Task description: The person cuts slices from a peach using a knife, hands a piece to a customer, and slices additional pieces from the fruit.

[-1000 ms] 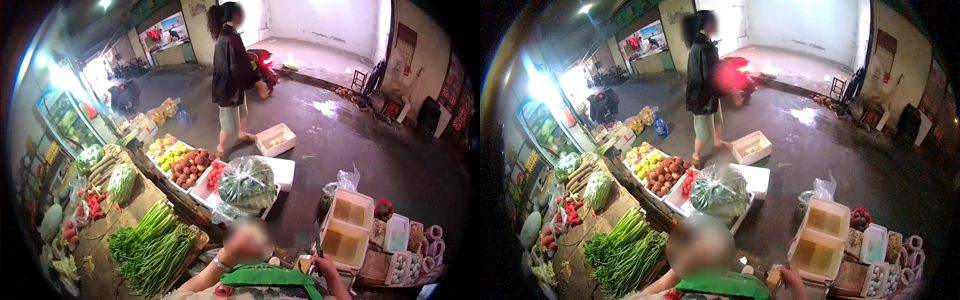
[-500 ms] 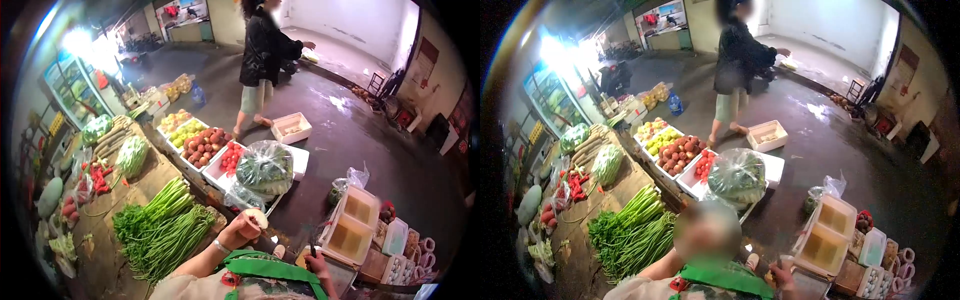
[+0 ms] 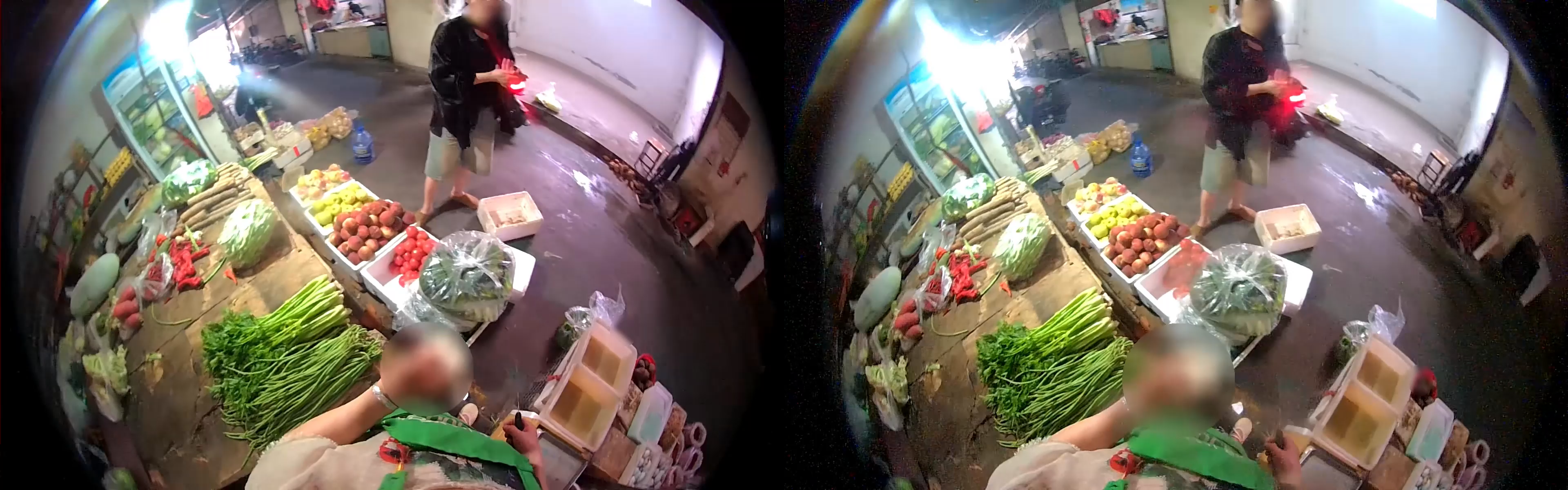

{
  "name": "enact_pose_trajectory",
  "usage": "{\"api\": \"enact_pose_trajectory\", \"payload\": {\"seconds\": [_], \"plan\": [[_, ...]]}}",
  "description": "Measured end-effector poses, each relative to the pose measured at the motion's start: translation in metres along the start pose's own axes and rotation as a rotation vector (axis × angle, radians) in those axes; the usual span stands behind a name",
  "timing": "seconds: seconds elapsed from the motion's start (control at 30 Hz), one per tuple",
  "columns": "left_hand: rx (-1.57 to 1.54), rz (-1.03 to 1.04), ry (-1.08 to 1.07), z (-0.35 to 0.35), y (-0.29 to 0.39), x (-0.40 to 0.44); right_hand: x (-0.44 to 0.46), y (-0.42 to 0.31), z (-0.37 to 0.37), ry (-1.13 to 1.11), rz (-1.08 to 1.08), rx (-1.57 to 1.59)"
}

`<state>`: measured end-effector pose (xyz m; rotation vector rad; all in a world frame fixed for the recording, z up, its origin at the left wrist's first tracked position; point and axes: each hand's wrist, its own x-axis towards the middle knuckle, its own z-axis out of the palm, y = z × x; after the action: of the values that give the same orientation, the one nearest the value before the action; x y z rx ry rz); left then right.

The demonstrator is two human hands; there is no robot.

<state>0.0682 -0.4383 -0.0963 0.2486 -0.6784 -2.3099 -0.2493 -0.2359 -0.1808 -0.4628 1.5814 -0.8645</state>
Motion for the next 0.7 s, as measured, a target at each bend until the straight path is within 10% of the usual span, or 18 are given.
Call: {"api": "enact_pose_trajectory", "payload": {"seconds": [0.23, 0.43, 0.63, 0.7], "plan": [[-0.213, 0.056, 0.14, -0.031, -0.026, -0.027, -0.009, -0.055, 0.033, -0.059, -0.007, -0.077], [-0.402, 0.069, 0.158, -0.022, -0.049, -0.039, 0.018, -0.082, 0.024, -0.009, -0.645, -0.624], [-0.255, 0.187, -0.039, 0.067, -0.041, -0.015, 0.007, -0.135, 0.015, -0.149, -0.546, -0.6], [-0.075, 0.263, 0.188, 0.08, -0.052, -0.021, 0.01, -0.147, 0.018, -0.192, -0.502, -0.563]]}}
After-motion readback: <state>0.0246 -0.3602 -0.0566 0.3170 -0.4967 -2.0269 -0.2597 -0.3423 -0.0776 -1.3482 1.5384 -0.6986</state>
